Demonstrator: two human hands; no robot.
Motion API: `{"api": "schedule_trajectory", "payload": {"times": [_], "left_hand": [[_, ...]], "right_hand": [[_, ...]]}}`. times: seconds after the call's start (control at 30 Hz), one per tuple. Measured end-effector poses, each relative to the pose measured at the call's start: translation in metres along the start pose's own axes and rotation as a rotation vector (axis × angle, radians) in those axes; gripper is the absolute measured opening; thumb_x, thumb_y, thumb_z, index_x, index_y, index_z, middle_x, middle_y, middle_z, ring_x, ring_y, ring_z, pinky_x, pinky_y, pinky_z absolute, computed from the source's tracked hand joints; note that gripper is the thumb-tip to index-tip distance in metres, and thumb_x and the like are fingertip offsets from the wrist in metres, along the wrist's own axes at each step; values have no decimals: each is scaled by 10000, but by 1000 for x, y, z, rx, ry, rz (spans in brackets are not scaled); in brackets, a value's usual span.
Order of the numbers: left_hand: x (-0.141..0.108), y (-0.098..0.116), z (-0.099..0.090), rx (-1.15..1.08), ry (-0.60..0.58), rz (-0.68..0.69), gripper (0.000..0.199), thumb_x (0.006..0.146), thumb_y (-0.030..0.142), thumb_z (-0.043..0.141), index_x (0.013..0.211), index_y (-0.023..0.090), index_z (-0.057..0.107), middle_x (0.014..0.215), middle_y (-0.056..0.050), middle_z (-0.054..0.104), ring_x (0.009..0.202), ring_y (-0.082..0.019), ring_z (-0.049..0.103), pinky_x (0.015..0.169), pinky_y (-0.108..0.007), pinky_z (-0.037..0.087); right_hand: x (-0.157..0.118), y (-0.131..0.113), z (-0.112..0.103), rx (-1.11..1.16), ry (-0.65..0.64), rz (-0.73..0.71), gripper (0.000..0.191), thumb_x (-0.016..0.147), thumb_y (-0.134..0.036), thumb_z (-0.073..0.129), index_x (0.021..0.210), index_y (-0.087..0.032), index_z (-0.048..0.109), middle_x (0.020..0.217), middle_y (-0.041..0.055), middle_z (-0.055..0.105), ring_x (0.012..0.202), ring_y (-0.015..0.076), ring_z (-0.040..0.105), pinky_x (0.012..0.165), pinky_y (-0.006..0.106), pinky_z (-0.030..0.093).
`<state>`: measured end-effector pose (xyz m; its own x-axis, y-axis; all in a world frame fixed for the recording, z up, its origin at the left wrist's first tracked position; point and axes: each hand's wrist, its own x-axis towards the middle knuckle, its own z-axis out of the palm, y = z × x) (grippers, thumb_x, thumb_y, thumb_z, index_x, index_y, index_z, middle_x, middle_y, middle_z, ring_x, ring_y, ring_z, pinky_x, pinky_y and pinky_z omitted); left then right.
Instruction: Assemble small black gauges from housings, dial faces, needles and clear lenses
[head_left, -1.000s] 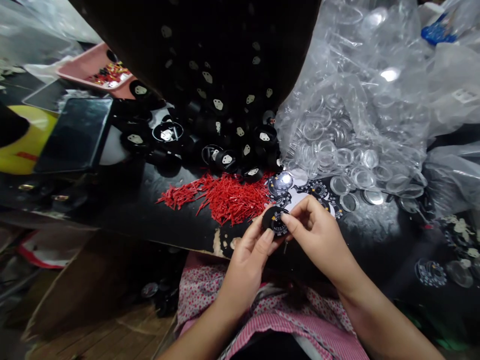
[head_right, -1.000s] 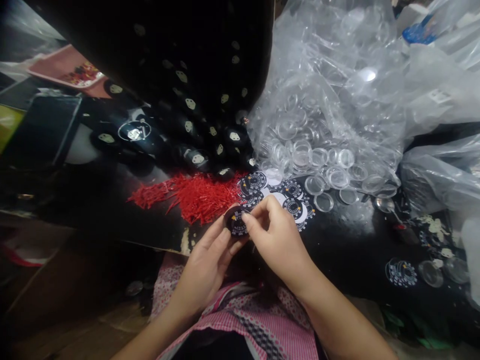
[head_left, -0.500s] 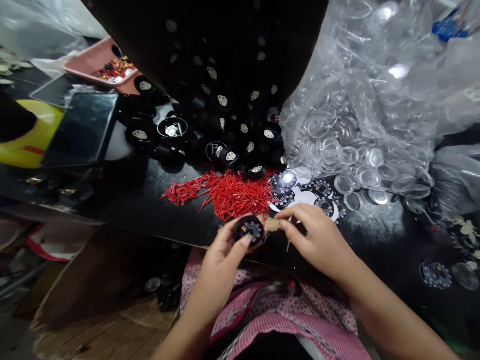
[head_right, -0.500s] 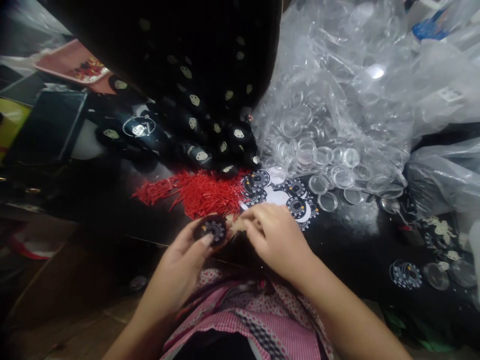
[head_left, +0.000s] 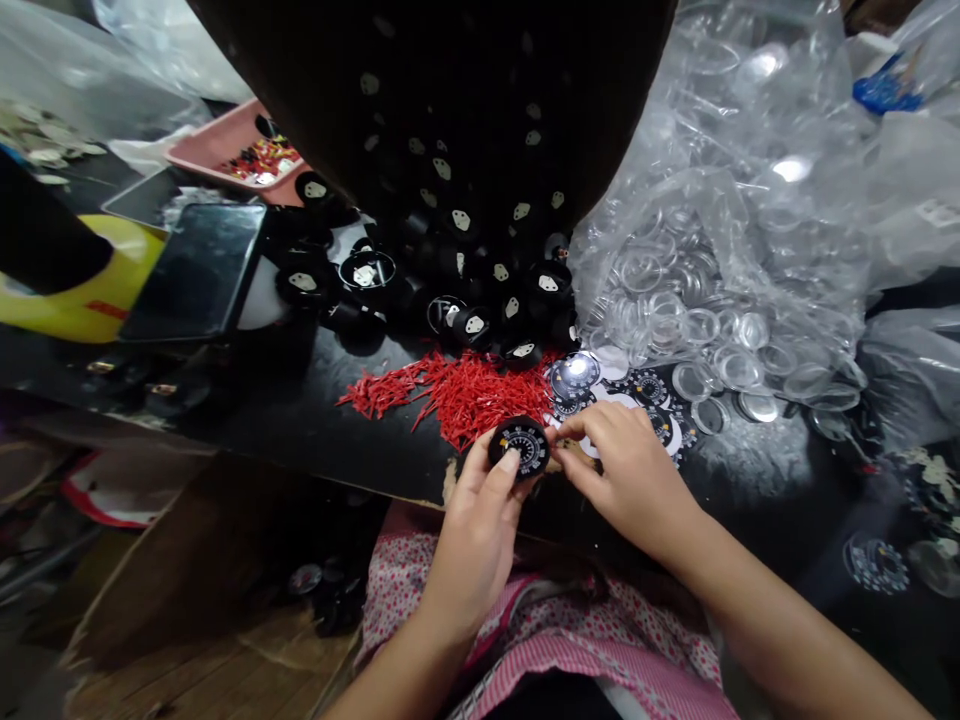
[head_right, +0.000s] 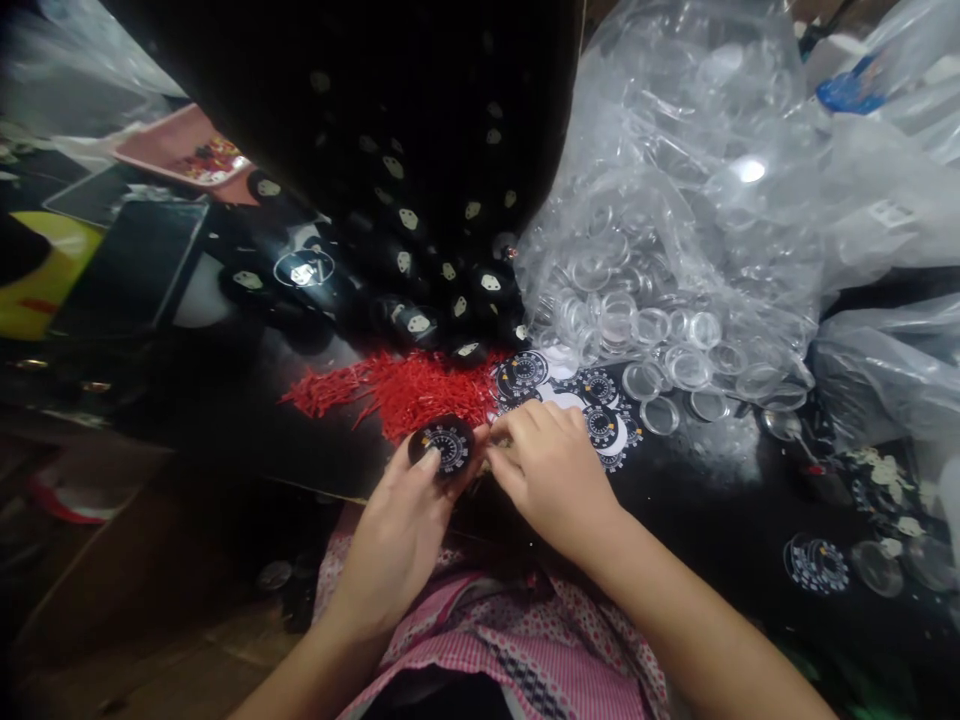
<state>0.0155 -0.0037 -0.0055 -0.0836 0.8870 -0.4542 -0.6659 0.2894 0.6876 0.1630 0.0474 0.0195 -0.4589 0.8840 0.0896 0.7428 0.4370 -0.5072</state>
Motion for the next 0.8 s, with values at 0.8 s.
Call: {"api": "schedule_trajectory", "payload": {"times": [0.8], "left_hand": [[-2, -10, 8, 292, -135, 87, 291, 906, 323, 645, 1193, 292, 607, 1213, 2, 663, 1150, -180, 605, 1032, -298, 432]], "right_hand": [[-13, -13, -16, 263, 21, 121, 123, 942, -171, 565, 825, -178, 602, 807, 2, 608, 775, 169, 540, 766, 335, 325]]}}
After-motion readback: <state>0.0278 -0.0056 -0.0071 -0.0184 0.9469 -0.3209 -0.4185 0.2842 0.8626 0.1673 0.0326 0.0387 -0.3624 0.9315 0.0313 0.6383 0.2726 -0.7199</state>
